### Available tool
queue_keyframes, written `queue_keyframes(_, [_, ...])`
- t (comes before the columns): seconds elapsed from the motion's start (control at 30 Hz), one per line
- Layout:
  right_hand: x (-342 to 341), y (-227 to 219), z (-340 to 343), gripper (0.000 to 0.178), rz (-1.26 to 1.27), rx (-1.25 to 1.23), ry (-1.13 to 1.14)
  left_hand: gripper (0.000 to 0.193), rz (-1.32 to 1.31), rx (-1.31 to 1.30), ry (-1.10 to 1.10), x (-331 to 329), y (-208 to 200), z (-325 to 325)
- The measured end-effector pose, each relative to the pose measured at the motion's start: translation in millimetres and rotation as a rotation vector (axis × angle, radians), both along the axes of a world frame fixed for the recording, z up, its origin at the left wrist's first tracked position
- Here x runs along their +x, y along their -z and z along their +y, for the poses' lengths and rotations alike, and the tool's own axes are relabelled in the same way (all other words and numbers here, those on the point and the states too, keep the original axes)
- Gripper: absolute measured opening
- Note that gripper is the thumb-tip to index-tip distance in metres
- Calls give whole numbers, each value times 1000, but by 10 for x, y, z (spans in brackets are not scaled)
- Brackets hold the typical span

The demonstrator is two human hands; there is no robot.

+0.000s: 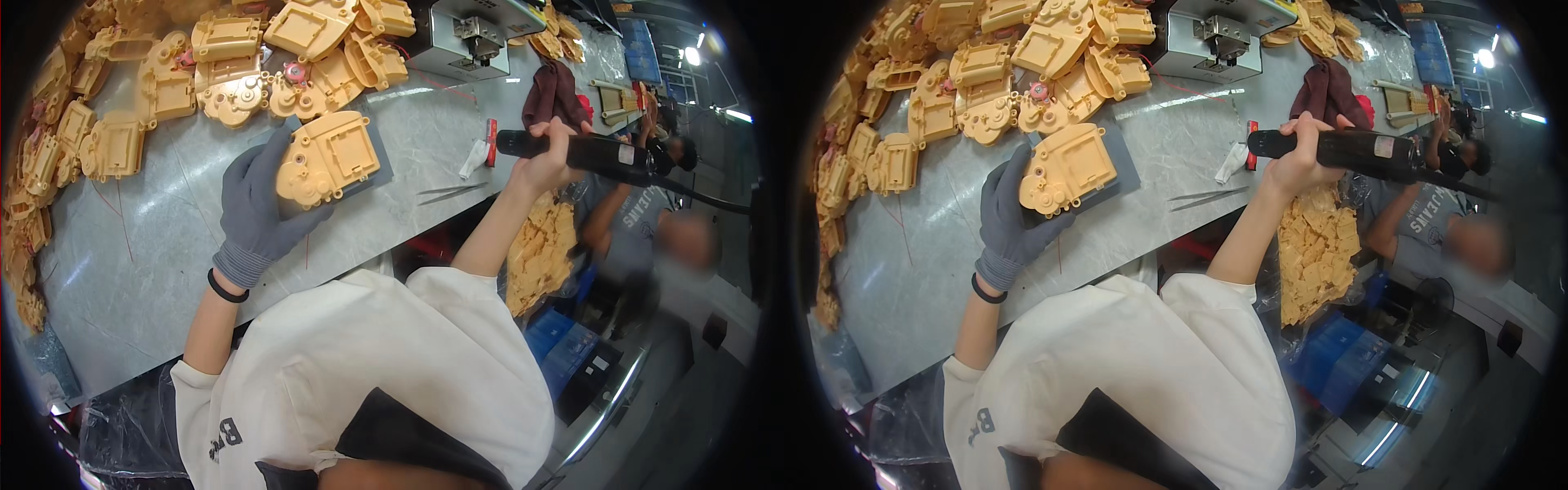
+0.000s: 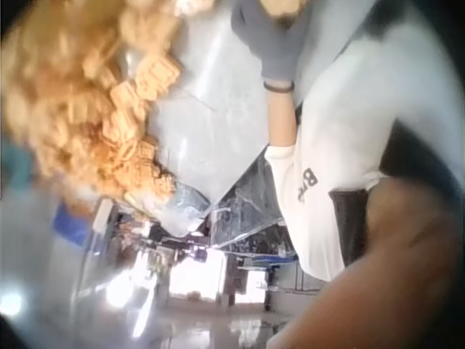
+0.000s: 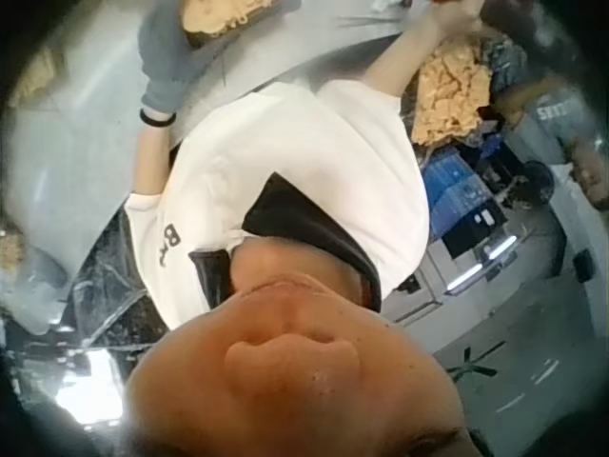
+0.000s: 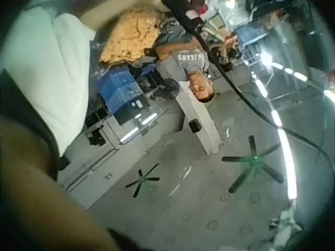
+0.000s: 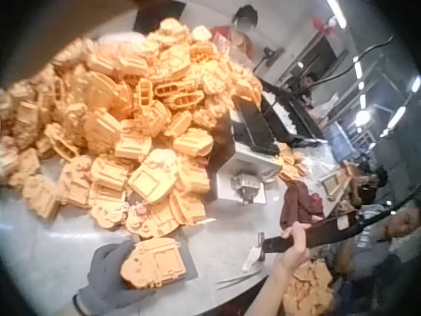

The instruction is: The person assembles plastic components by placing them on a jig and fastening them with an electric screwdriver, and sweeps finished parts into a storage bin.

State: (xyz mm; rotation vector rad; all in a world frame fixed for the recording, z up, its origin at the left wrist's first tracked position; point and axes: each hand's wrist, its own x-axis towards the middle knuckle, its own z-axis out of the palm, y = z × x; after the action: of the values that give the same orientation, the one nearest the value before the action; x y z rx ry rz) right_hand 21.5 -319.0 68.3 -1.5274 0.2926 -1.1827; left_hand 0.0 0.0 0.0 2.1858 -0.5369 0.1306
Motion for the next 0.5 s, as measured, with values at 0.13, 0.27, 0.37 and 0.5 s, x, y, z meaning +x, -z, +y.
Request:
queue_keyframes(0.13, [78, 56, 95, 40, -1, 44, -42, 89, -4, 18, 7, 54, -19, 45])
queue_keyframes(0.27, [173, 243, -2, 38, 4, 50, -16, 89, 20, 17, 9, 33, -17, 52])
queue_keyframes(0.37, [128, 184, -33, 40, -5, 29, 14, 87, 47, 11, 5, -22, -20, 51])
queue_keyframes(0.5, [-85, -117, 267, 39, -100, 156, -101, 81, -78, -80, 8, -7, -26, 68])
